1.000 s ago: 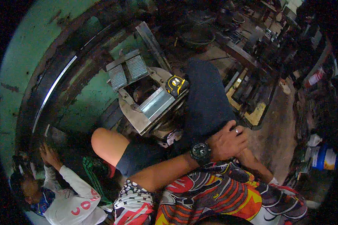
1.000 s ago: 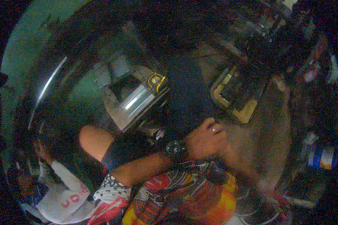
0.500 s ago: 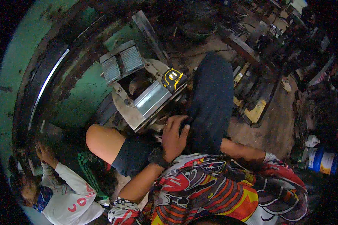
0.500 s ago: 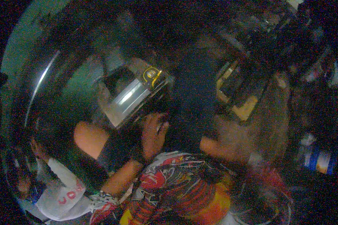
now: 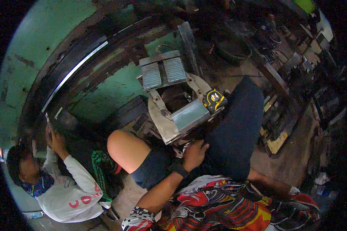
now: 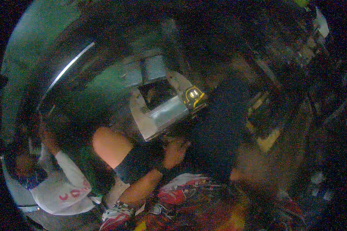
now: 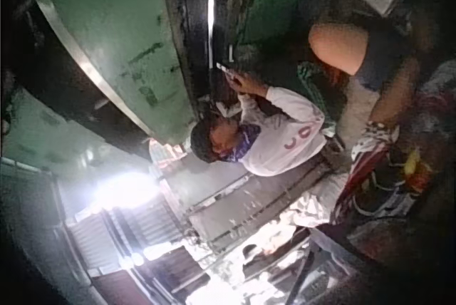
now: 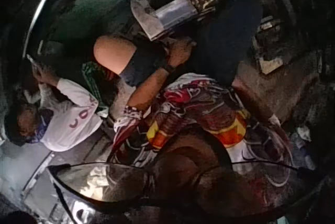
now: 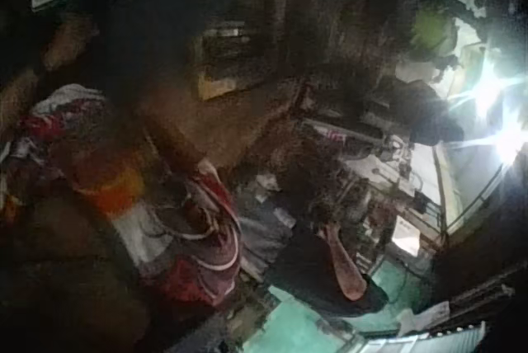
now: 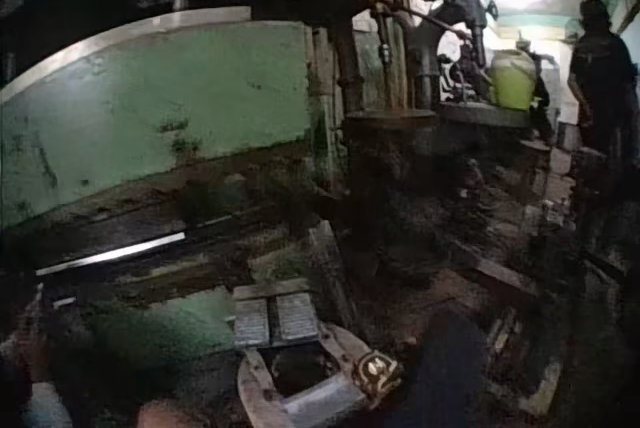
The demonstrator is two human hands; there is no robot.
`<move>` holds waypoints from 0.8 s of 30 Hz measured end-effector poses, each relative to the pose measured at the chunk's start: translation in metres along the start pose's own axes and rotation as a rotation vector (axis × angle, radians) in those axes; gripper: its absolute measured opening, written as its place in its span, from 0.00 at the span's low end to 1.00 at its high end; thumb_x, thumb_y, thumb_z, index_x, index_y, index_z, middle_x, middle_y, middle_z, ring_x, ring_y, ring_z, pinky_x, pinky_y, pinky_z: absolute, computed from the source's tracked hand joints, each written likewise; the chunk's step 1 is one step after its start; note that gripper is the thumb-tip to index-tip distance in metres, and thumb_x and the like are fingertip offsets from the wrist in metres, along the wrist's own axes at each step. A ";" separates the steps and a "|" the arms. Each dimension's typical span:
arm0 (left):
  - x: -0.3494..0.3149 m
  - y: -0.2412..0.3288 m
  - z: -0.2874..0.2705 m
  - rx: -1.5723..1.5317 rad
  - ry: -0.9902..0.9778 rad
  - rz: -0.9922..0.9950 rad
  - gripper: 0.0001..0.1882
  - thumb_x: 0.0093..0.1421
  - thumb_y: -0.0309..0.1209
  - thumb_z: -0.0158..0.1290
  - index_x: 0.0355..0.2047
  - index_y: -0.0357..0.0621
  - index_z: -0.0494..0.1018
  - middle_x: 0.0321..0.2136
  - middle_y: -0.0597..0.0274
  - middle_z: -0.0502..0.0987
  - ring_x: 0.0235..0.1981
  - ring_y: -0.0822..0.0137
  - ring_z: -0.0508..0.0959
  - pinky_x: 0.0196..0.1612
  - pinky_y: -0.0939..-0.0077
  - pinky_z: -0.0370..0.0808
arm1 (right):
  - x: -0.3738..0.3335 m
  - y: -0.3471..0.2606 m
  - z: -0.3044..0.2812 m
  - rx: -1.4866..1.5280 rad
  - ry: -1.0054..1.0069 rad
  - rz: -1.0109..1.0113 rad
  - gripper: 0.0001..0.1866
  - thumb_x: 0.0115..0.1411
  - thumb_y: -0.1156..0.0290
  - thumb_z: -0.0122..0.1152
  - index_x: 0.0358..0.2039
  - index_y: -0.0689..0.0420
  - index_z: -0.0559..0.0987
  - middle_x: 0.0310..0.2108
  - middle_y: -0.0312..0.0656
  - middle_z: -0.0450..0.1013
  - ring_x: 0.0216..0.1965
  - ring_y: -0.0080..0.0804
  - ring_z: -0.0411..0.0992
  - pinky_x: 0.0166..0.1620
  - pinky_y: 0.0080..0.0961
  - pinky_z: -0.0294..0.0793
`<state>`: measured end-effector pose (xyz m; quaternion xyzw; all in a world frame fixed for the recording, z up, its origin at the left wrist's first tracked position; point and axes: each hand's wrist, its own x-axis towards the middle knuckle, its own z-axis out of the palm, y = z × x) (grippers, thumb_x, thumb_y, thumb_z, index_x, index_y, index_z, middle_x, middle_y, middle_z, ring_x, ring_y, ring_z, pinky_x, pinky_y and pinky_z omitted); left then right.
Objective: The person fits a long metal bar into a slot on a large green machine, then uses a hammer to tap it into place. Another person assists by holding a smartphone for illumination.
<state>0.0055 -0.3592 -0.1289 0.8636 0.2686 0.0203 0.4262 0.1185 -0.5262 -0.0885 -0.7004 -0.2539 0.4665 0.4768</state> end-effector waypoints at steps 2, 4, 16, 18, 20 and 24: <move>-0.005 -0.001 0.002 -0.067 0.014 0.043 0.26 0.65 0.46 0.55 0.49 0.31 0.76 0.44 0.36 0.79 0.46 0.40 0.79 0.50 0.54 0.75 | -0.002 0.000 0.000 -0.005 -0.001 0.012 0.11 0.62 0.65 0.68 0.38 0.59 0.80 0.26 0.34 0.75 0.26 0.21 0.72 0.29 0.22 0.71; -0.007 0.003 -0.006 -0.063 0.012 0.066 0.27 0.65 0.45 0.55 0.51 0.31 0.75 0.49 0.36 0.77 0.50 0.41 0.78 0.54 0.57 0.74 | -0.008 0.003 -0.001 0.003 0.017 0.018 0.11 0.62 0.65 0.68 0.38 0.59 0.80 0.26 0.34 0.75 0.26 0.21 0.73 0.29 0.22 0.71; -0.016 -0.009 -0.021 -0.242 -0.265 0.007 0.18 0.56 0.30 0.56 0.45 0.33 0.75 0.40 0.39 0.80 0.42 0.45 0.79 0.47 0.55 0.74 | -0.007 0.009 -0.009 -0.001 0.031 0.081 0.12 0.62 0.65 0.67 0.38 0.59 0.80 0.27 0.34 0.76 0.26 0.21 0.73 0.30 0.23 0.72; -0.013 -0.014 -0.022 -0.285 -0.444 0.046 0.21 0.53 0.29 0.56 0.47 0.32 0.74 0.40 0.41 0.80 0.42 0.47 0.80 0.48 0.55 0.74 | -0.007 0.010 -0.008 -0.007 0.031 0.086 0.12 0.62 0.65 0.67 0.38 0.60 0.80 0.27 0.35 0.76 0.27 0.21 0.73 0.30 0.23 0.72; -0.004 -0.029 -0.001 -0.347 -0.672 0.086 0.25 0.51 0.28 0.56 0.51 0.31 0.73 0.41 0.43 0.81 0.42 0.49 0.81 0.49 0.56 0.75 | -0.006 0.010 -0.009 -0.018 0.037 0.091 0.12 0.62 0.65 0.67 0.38 0.60 0.80 0.27 0.35 0.76 0.27 0.21 0.73 0.30 0.23 0.72; 0.002 -0.075 0.094 -0.366 -0.528 0.041 0.33 0.51 0.29 0.57 0.59 0.34 0.67 0.51 0.38 0.75 0.52 0.46 0.76 0.58 0.57 0.71 | -0.001 0.008 -0.013 -0.035 0.047 0.099 0.12 0.62 0.64 0.67 0.38 0.60 0.80 0.27 0.35 0.76 0.27 0.21 0.73 0.30 0.23 0.72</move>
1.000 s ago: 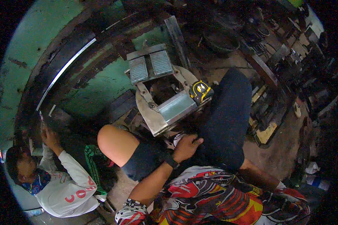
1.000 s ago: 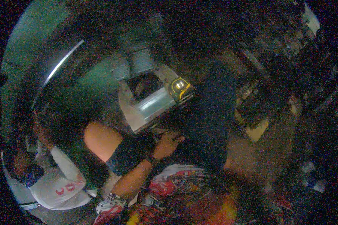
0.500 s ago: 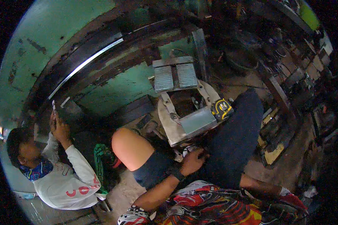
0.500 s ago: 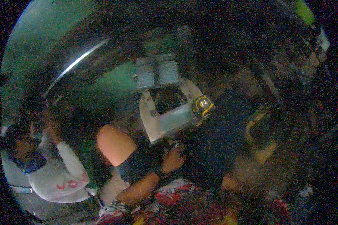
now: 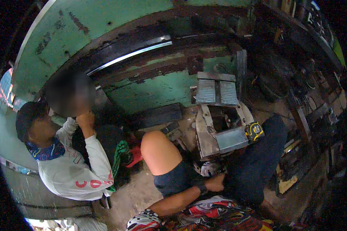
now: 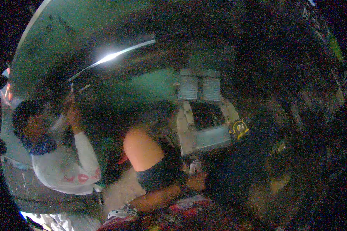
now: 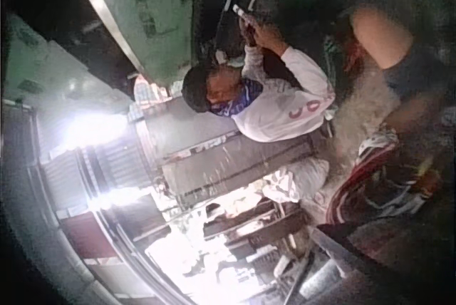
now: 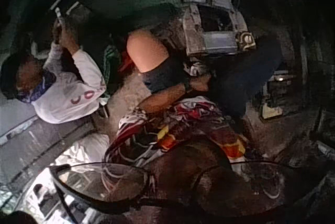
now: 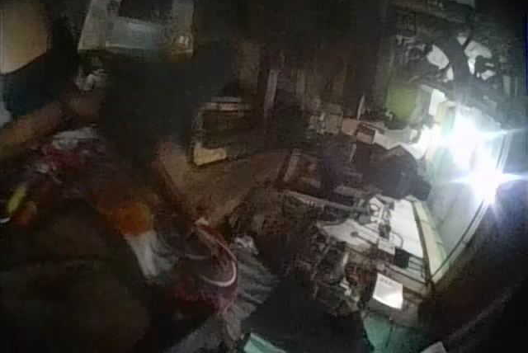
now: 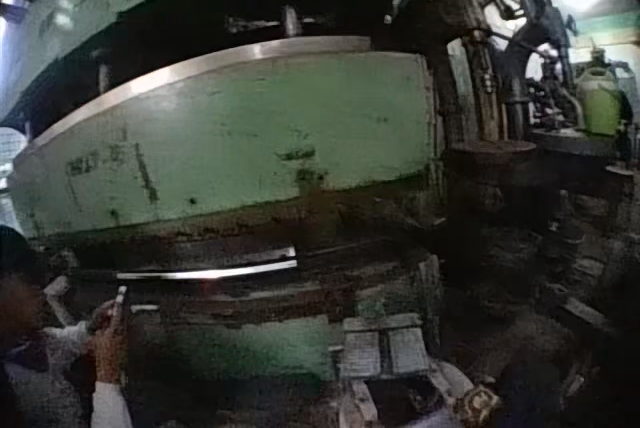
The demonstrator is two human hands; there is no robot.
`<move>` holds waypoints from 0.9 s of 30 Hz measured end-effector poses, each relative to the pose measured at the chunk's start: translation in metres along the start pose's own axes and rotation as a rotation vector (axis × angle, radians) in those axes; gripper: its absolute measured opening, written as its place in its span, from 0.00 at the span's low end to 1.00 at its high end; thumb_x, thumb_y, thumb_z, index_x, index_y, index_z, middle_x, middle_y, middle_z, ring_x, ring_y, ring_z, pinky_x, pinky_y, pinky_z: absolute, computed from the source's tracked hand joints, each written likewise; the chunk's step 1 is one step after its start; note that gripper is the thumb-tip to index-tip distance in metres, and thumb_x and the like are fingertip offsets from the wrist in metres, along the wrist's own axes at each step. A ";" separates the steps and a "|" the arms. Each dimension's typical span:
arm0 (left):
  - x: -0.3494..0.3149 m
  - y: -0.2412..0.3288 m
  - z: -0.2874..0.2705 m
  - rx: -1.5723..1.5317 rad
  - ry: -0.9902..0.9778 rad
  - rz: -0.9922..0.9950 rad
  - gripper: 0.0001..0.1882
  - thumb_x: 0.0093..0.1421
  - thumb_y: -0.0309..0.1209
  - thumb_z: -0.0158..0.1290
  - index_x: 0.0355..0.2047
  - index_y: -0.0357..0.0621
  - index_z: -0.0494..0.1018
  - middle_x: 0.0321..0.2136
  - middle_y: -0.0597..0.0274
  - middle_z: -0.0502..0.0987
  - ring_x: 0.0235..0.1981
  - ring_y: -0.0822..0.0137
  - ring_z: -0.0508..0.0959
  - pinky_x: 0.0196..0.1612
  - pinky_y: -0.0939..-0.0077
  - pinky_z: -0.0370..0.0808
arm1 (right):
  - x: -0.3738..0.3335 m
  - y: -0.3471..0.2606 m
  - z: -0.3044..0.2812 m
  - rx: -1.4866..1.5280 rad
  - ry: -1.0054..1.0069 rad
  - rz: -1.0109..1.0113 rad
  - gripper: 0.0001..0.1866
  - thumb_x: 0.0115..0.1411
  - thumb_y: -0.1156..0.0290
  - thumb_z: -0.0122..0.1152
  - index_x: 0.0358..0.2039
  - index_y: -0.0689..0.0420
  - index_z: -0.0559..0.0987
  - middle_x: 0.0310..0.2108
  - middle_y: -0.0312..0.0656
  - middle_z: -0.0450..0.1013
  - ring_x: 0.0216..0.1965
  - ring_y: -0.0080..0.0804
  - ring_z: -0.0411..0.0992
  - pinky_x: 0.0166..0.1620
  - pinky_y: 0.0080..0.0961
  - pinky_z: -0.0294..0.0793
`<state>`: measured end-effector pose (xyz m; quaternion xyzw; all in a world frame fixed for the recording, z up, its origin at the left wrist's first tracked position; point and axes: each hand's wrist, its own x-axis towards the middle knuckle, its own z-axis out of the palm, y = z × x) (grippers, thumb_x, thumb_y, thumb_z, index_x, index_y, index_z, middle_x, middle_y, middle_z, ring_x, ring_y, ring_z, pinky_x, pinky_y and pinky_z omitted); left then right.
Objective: The person fits a long metal bar into a slot on a large green machine, then uses a hammer to tap it into place. Another person assists by holding a smartphone for illumination.
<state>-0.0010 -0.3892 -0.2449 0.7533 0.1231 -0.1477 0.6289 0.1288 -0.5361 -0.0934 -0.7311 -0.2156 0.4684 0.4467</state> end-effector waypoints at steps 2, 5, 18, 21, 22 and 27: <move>0.010 -0.009 0.018 -0.049 0.231 0.006 0.33 0.52 0.29 0.57 0.59 0.34 0.67 0.53 0.37 0.73 0.55 0.47 0.74 0.60 0.58 0.69 | 0.004 0.002 0.000 0.009 0.008 0.012 0.12 0.62 0.64 0.67 0.38 0.60 0.80 0.27 0.35 0.76 0.27 0.21 0.73 0.30 0.23 0.72; 0.043 -0.062 0.049 -0.090 0.435 0.019 0.32 0.52 0.27 0.56 0.59 0.34 0.68 0.54 0.39 0.73 0.56 0.47 0.73 0.61 0.59 0.69 | 0.009 -0.007 0.002 -0.027 -0.020 0.014 0.12 0.62 0.64 0.67 0.38 0.60 0.80 0.27 0.35 0.76 0.27 0.21 0.73 0.30 0.23 0.72; 0.040 -0.015 0.037 -0.094 0.489 0.149 0.32 0.44 0.20 0.52 0.55 0.38 0.72 0.48 0.42 0.76 0.50 0.46 0.77 0.56 0.56 0.73 | 0.047 -0.018 -0.014 -0.093 -0.006 0.089 0.12 0.62 0.64 0.67 0.38 0.60 0.80 0.28 0.35 0.76 0.27 0.22 0.73 0.30 0.23 0.73; 0.036 -0.007 0.031 -0.060 0.467 0.163 0.32 0.45 0.22 0.54 0.55 0.37 0.71 0.50 0.41 0.75 0.51 0.45 0.76 0.55 0.55 0.73 | 0.052 -0.020 -0.021 -0.104 -0.011 0.093 0.12 0.63 0.64 0.67 0.38 0.60 0.80 0.28 0.35 0.76 0.27 0.22 0.73 0.31 0.23 0.73; 0.034 -0.005 0.030 -0.045 0.457 0.171 0.32 0.45 0.22 0.54 0.56 0.37 0.71 0.50 0.41 0.74 0.51 0.45 0.76 0.55 0.54 0.73 | 0.052 -0.020 -0.022 -0.102 0.001 0.106 0.12 0.63 0.64 0.67 0.38 0.60 0.80 0.28 0.35 0.76 0.27 0.22 0.73 0.31 0.23 0.73; 0.020 0.016 0.015 0.104 0.358 0.241 0.34 0.45 0.25 0.56 0.57 0.37 0.69 0.54 0.41 0.71 0.52 0.43 0.75 0.55 0.53 0.73 | 0.051 -0.020 -0.025 -0.097 -0.001 0.107 0.12 0.63 0.64 0.67 0.39 0.60 0.80 0.28 0.36 0.77 0.28 0.22 0.73 0.31 0.23 0.73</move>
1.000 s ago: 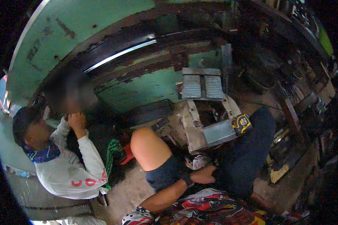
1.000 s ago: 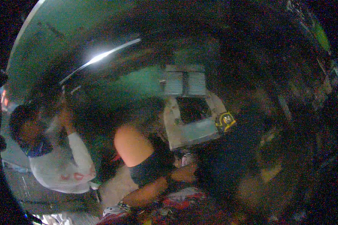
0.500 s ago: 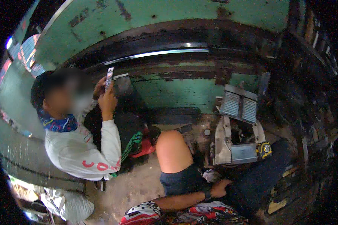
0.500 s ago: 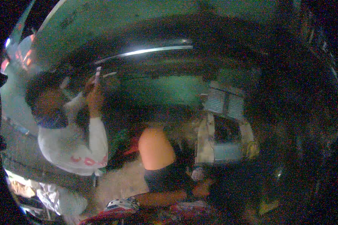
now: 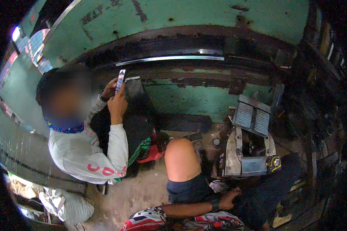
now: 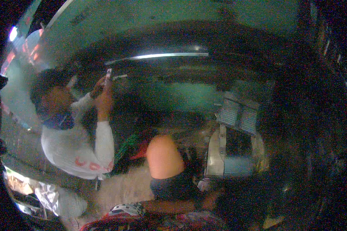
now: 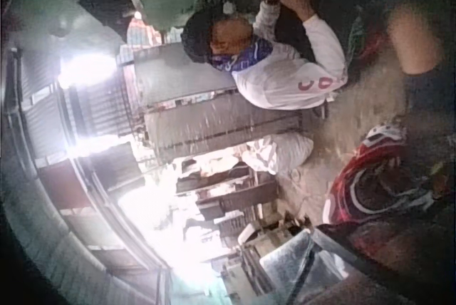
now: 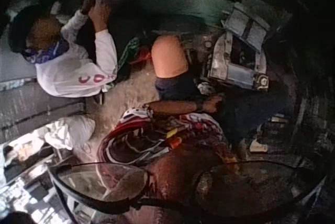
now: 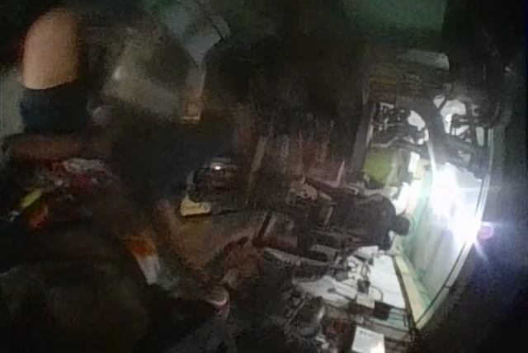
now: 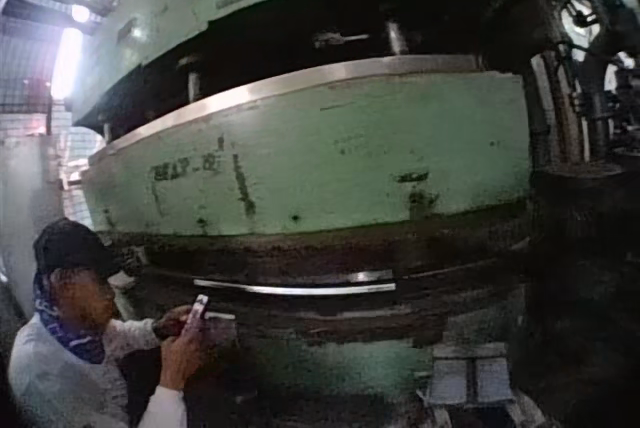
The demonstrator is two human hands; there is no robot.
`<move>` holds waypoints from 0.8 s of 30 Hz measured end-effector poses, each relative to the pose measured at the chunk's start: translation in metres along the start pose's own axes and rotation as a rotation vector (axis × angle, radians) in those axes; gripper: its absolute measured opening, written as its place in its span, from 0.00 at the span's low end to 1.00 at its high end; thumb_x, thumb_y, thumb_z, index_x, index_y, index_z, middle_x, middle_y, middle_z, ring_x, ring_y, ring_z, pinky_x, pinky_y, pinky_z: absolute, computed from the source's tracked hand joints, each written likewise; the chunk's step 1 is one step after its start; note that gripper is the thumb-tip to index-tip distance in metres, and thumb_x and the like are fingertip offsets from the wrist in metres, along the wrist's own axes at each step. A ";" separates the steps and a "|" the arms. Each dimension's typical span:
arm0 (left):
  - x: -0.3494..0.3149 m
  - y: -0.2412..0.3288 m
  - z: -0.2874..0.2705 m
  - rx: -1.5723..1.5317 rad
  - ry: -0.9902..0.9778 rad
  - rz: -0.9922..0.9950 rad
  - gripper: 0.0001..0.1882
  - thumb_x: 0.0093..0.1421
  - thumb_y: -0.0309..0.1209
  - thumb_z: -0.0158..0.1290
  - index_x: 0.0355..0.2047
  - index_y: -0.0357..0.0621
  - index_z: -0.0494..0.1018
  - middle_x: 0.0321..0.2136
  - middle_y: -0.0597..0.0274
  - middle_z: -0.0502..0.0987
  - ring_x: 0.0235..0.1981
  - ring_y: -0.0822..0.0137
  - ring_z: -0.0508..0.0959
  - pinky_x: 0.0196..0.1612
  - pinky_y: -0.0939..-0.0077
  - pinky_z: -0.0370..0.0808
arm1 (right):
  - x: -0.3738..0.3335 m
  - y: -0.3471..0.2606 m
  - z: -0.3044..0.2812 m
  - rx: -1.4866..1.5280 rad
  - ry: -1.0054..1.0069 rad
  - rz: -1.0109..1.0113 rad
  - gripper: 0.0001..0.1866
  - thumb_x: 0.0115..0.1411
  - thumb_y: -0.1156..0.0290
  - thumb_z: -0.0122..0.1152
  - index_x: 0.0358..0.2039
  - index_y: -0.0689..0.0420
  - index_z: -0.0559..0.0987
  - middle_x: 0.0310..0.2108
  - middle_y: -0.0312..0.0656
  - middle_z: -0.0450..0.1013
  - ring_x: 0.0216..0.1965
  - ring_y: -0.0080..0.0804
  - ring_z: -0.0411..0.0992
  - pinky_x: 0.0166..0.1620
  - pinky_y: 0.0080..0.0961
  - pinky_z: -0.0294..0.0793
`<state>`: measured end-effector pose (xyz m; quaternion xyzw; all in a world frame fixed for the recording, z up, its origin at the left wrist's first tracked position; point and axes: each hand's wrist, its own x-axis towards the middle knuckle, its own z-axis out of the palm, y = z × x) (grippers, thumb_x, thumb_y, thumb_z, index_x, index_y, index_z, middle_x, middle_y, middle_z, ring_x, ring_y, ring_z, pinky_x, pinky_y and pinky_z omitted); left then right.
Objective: The person fits a long metal bar into a slot on a large green machine, then uses a hammer to tap it into place. Another person assists by holding a smartphone for illumination.
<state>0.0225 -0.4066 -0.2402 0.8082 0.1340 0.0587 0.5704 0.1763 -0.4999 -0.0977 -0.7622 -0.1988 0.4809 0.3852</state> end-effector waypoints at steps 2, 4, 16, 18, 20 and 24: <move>-0.001 0.009 -0.008 0.054 -0.067 0.044 0.34 0.46 0.26 0.57 0.58 0.36 0.68 0.55 0.41 0.70 0.53 0.43 0.75 0.55 0.52 0.73 | -0.002 0.001 -0.001 0.003 0.002 0.002 0.12 0.63 0.64 0.67 0.39 0.60 0.80 0.28 0.36 0.77 0.28 0.22 0.73 0.31 0.23 0.73; -0.002 0.014 -0.013 0.097 -0.109 0.072 0.35 0.46 0.28 0.58 0.58 0.36 0.68 0.57 0.41 0.69 0.53 0.42 0.74 0.55 0.51 0.73 | -0.005 0.002 -0.002 0.001 0.000 0.001 0.12 0.63 0.64 0.67 0.39 0.60 0.80 0.29 0.36 0.77 0.28 0.22 0.74 0.31 0.23 0.73; -0.013 0.012 -0.020 0.322 -0.110 0.156 0.39 0.48 0.34 0.62 0.60 0.35 0.64 0.63 0.39 0.65 0.55 0.38 0.73 0.54 0.47 0.74 | -0.023 0.012 -0.011 0.036 0.035 0.008 0.13 0.63 0.64 0.67 0.39 0.60 0.80 0.29 0.36 0.77 0.28 0.22 0.74 0.31 0.24 0.73; -0.016 0.016 -0.018 0.367 -0.049 0.154 0.36 0.49 0.35 0.60 0.59 0.36 0.65 0.60 0.38 0.67 0.54 0.38 0.73 0.53 0.46 0.75 | -0.025 0.014 -0.014 0.038 0.039 0.011 0.13 0.63 0.64 0.67 0.39 0.60 0.80 0.29 0.36 0.77 0.28 0.22 0.74 0.31 0.24 0.73; -0.017 0.027 -0.023 0.374 -0.033 0.109 0.34 0.51 0.35 0.59 0.58 0.36 0.65 0.57 0.38 0.69 0.53 0.38 0.74 0.52 0.46 0.75 | -0.026 0.016 -0.017 0.031 0.026 0.013 0.13 0.63 0.64 0.67 0.39 0.61 0.80 0.29 0.36 0.77 0.28 0.22 0.74 0.31 0.24 0.73; -0.012 0.042 -0.027 0.330 -0.096 0.057 0.28 0.54 0.34 0.57 0.54 0.37 0.66 0.52 0.37 0.72 0.50 0.37 0.75 0.50 0.44 0.74 | -0.038 0.021 -0.025 0.016 0.031 0.033 0.13 0.63 0.64 0.67 0.39 0.61 0.80 0.29 0.36 0.77 0.28 0.22 0.74 0.31 0.24 0.74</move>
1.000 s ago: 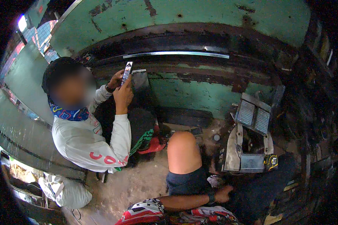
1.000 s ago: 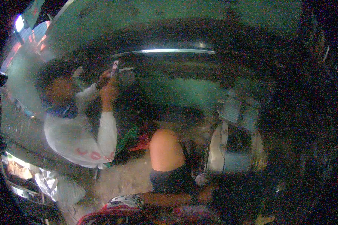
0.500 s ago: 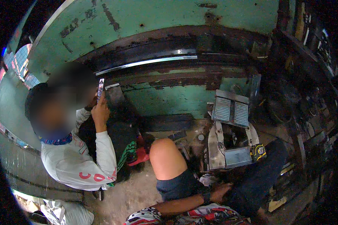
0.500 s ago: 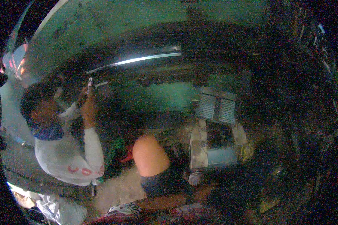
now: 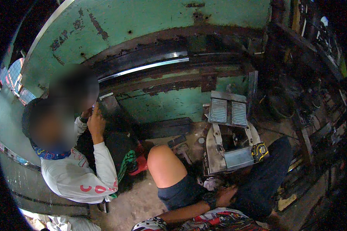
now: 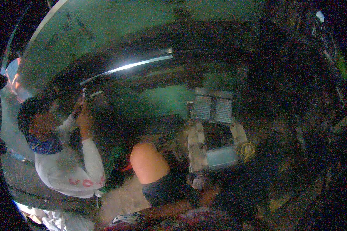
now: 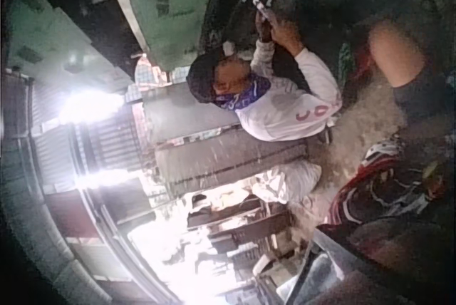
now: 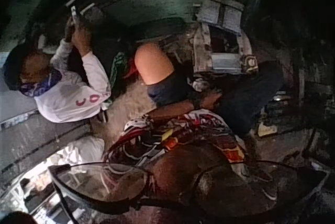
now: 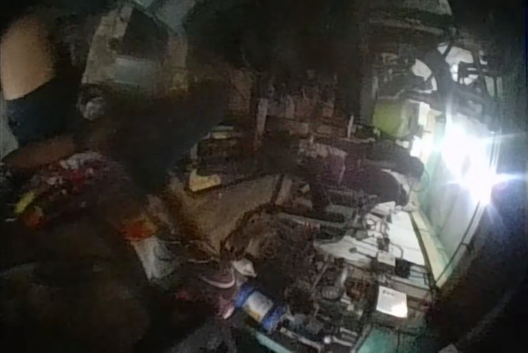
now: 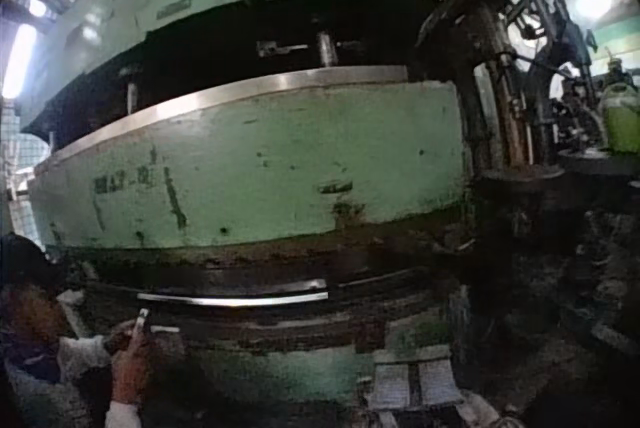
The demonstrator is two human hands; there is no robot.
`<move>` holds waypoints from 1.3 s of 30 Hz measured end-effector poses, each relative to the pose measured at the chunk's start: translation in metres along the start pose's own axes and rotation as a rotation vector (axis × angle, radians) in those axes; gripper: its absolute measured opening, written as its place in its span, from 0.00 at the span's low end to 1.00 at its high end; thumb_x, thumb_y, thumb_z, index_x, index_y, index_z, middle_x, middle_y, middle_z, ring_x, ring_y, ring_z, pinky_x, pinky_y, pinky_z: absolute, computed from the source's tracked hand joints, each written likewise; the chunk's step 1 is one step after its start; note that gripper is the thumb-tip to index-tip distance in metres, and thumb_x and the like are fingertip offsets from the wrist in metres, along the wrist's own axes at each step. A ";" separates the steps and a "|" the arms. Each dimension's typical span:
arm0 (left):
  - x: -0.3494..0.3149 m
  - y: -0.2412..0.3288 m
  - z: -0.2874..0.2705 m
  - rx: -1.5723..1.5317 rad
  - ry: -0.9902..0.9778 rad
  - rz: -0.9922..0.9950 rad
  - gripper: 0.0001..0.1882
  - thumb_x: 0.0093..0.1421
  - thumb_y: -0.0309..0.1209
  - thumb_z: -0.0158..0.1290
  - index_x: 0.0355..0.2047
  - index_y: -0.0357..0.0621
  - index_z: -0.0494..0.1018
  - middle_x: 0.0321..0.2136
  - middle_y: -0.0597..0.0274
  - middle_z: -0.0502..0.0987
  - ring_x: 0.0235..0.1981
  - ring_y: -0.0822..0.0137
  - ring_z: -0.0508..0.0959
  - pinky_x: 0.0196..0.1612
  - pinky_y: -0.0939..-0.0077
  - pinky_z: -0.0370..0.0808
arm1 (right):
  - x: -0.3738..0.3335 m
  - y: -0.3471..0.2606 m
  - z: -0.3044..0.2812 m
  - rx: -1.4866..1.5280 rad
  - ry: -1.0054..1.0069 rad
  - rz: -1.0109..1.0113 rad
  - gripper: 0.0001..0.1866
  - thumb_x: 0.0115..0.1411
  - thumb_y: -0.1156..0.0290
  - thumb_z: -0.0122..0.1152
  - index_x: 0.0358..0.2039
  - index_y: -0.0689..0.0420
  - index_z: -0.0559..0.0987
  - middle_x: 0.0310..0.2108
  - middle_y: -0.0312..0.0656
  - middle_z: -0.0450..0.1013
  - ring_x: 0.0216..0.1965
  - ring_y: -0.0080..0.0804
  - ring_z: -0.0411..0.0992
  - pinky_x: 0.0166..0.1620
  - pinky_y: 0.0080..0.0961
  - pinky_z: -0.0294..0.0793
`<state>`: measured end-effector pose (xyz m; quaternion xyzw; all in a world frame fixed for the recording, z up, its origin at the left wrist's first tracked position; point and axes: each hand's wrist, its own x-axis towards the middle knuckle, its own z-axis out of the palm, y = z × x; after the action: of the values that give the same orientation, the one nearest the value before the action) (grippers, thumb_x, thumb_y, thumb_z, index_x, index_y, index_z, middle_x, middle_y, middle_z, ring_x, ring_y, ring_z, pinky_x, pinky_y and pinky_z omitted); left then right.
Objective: The person fits a long metal bar into a slot on a large green machine, then uses a hammer to tap it into place. Another person assists by holding a smartphone for illumination.
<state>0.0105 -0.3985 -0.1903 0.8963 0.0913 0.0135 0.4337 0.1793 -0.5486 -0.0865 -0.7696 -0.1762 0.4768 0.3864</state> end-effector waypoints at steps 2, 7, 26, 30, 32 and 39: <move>0.001 0.002 -0.008 -0.009 -0.022 -0.044 0.26 0.54 0.33 0.56 0.53 0.37 0.67 0.49 0.36 0.74 0.48 0.37 0.75 0.48 0.45 0.74 | -0.009 0.001 -0.016 -0.038 -0.035 0.027 0.13 0.63 0.64 0.67 0.39 0.61 0.80 0.29 0.36 0.77 0.28 0.22 0.74 0.32 0.24 0.74; -0.003 -0.014 -0.008 -0.210 -0.075 -0.175 0.28 0.55 0.32 0.56 0.55 0.36 0.67 0.47 0.35 0.75 0.46 0.37 0.77 0.49 0.49 0.75 | -0.059 -0.032 -0.110 -0.339 -0.344 0.180 0.13 0.63 0.64 0.67 0.39 0.61 0.80 0.30 0.37 0.78 0.28 0.22 0.74 0.32 0.24 0.74; -0.011 -0.008 -0.407 -0.822 0.971 -0.105 0.26 0.69 0.39 0.54 0.62 0.37 0.65 0.47 0.50 0.78 0.45 0.60 0.80 0.47 0.63 0.78 | 0.169 -0.287 0.077 -1.437 -0.039 -1.388 0.28 0.56 0.71 0.57 0.59 0.63 0.71 0.59 0.50 0.67 0.58 0.50 0.66 0.62 0.45 0.66; 0.029 -0.082 -0.476 -1.214 1.265 -0.058 0.36 0.68 0.42 0.55 0.67 0.37 0.53 0.56 0.38 0.70 0.53 0.47 0.76 0.54 0.53 0.77 | 0.175 -0.282 0.077 -1.335 0.007 -1.543 0.33 0.47 0.73 0.62 0.57 0.66 0.73 0.52 0.50 0.69 0.52 0.48 0.68 0.57 0.43 0.69; 0.041 -0.113 -0.494 -1.300 1.319 -0.010 0.38 0.68 0.43 0.54 0.68 0.36 0.50 0.60 0.34 0.65 0.57 0.43 0.73 0.58 0.50 0.74 | 0.182 -0.272 0.082 -1.295 -0.001 -1.528 0.33 0.46 0.73 0.63 0.56 0.66 0.73 0.53 0.50 0.69 0.52 0.47 0.68 0.57 0.43 0.70; 0.059 -0.161 -0.526 -1.375 1.380 0.249 0.34 0.68 0.41 0.55 0.63 0.32 0.54 0.60 0.37 0.64 0.58 0.43 0.71 0.64 0.52 0.71 | 0.181 -0.273 0.076 -1.358 -0.055 -1.520 0.32 0.45 0.70 0.63 0.55 0.64 0.76 0.56 0.50 0.69 0.56 0.48 0.67 0.59 0.45 0.68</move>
<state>-0.0100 0.1170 0.0086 0.2472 0.2018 0.6301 0.7080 0.2271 -0.2251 -0.0052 -0.4995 -0.8604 -0.0782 0.0646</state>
